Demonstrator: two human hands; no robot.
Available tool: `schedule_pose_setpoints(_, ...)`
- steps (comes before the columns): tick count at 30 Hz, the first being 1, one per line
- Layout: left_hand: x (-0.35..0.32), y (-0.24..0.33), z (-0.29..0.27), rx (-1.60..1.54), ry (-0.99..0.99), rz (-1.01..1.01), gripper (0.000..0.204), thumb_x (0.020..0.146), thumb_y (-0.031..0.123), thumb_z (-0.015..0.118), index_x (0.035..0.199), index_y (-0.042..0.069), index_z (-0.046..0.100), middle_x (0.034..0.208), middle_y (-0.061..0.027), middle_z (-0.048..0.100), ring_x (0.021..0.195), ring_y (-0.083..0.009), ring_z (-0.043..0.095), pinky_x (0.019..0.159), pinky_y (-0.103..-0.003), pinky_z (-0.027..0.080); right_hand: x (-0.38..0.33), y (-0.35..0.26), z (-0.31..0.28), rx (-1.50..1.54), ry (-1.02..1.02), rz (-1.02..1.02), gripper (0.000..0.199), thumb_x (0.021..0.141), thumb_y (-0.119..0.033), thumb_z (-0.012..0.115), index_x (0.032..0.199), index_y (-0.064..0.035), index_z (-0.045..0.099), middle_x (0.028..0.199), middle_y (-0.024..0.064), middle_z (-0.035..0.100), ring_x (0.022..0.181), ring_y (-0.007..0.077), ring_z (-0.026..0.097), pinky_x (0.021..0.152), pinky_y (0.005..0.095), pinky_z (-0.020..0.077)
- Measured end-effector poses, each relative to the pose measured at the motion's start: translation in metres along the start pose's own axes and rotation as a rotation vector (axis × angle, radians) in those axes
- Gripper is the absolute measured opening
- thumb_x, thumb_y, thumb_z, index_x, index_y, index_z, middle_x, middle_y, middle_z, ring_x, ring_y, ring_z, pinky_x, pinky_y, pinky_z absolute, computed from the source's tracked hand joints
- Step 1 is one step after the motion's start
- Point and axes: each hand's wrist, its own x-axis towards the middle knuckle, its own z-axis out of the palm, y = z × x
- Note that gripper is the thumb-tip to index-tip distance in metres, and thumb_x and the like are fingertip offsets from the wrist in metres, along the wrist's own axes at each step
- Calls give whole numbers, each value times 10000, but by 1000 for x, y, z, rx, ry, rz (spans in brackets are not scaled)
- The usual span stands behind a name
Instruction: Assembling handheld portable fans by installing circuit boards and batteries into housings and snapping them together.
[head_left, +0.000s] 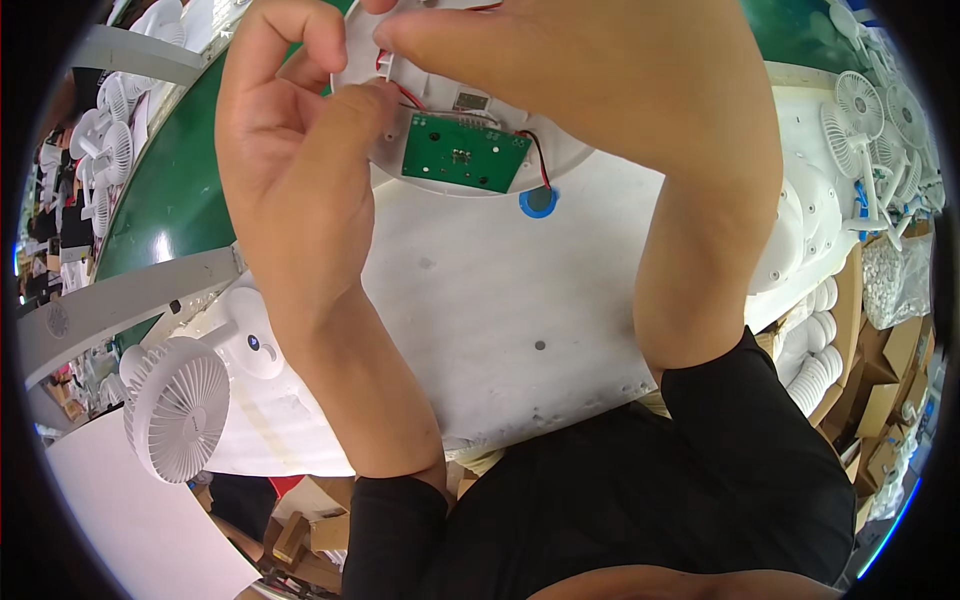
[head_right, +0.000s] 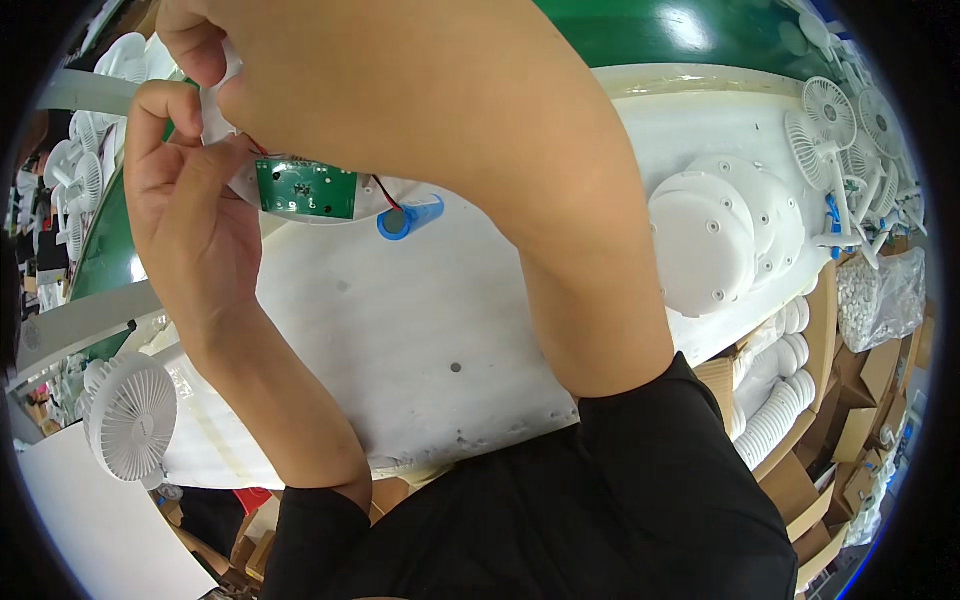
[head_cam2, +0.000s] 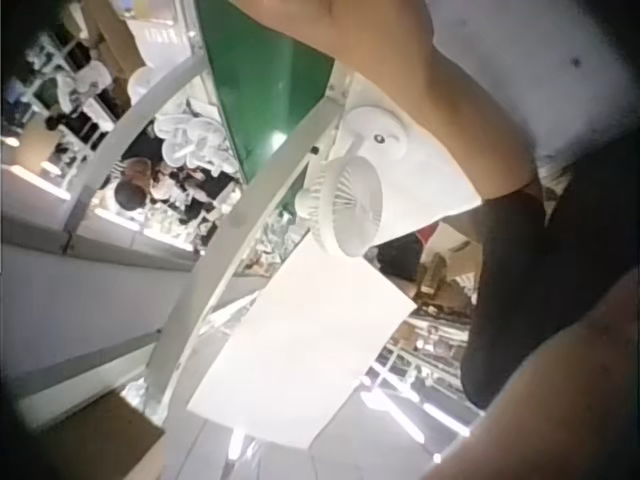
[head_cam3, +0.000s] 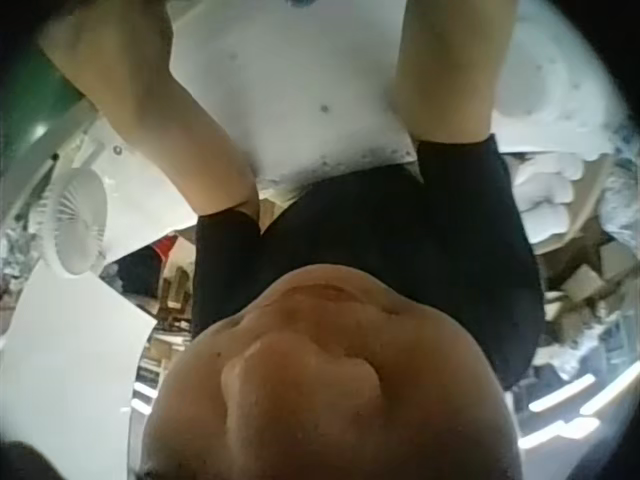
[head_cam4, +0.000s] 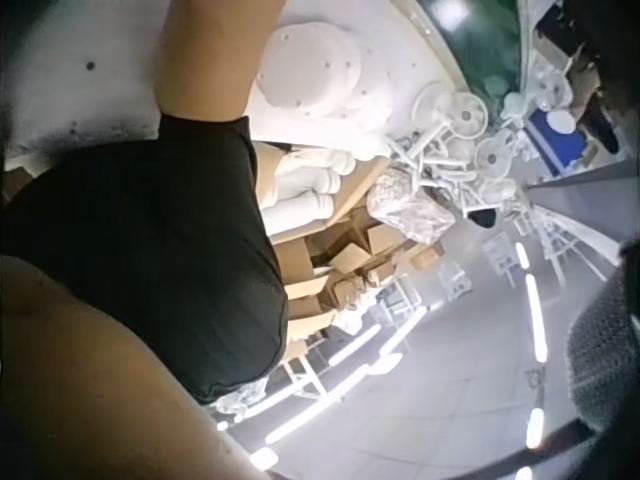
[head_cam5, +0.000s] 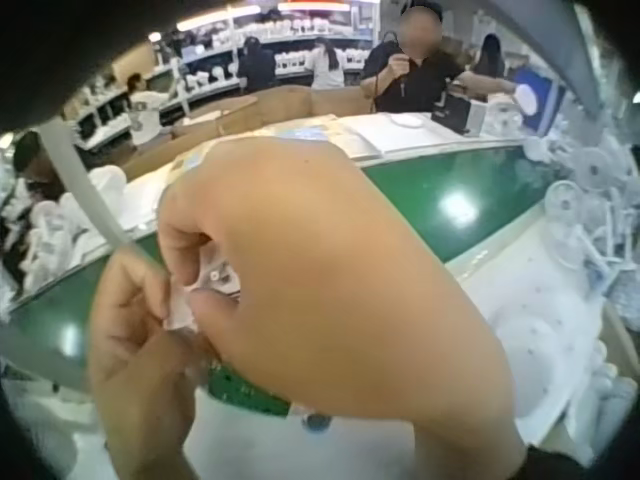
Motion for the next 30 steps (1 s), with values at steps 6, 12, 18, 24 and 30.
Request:
schedule_pose_setpoints(6, 8, -3, -8, 179, -91, 5, 161, 870, -67, 505, 984, 47, 516, 866, -34, 561, 735, -90, 500, 685, -169, 381, 3, 17, 1, -17, 5, -103, 66, 665, -44, 668, 680, -49, 603, 669, 59, 574, 624, 204, 505, 613, 284, 431)
schedule_pose_setpoints(12, 11, -11, -1, 299, -52, 96, 140, 879, -52, 530, 974, 23, 602, 826, -24, 597, 699, -83, 483, 638, -169, 372, -7, 27, 0, 106, 173, -62, 35, 734, -26, 663, 739, -41, 632, 704, 34, 567, 641, 183, 500, 636, 262, 436)
schedule_pose_setpoints(18, -39, 16, 58, 213, 415, 106, 171, 874, -54, 527, 961, 12, 659, 791, -26, 643, 669, -78, 507, 623, -167, 390, -94, 8, -73, 322, 176, 444, 277, 919, -307, 602, 912, -31, 602, 585, 20, 561, 458, 125, 490, 464, 230, 405)
schedule_pose_setpoints(24, -70, 28, 100, 189, 723, 295, 175, 877, -45, 535, 971, 5, 673, 818, -67, 690, 698, -92, 565, 657, -196, 460, -130, -25, -65, 652, -62, 614, 379, 1001, -417, 501, 1048, -45, 555, 677, 109, 632, 481, 171, 568, 477, 237, 446)
schedule_pose_setpoints(30, -76, 27, 110, 395, 693, 335, 174, 873, -42, 537, 957, -9, 686, 828, -70, 694, 691, -107, 568, 662, -205, 477, -115, 7, -24, 760, 215, 470, 263, 983, -193, 557, 1123, 27, 520, 845, 143, 633, 678, 174, 633, 607, 262, 526)
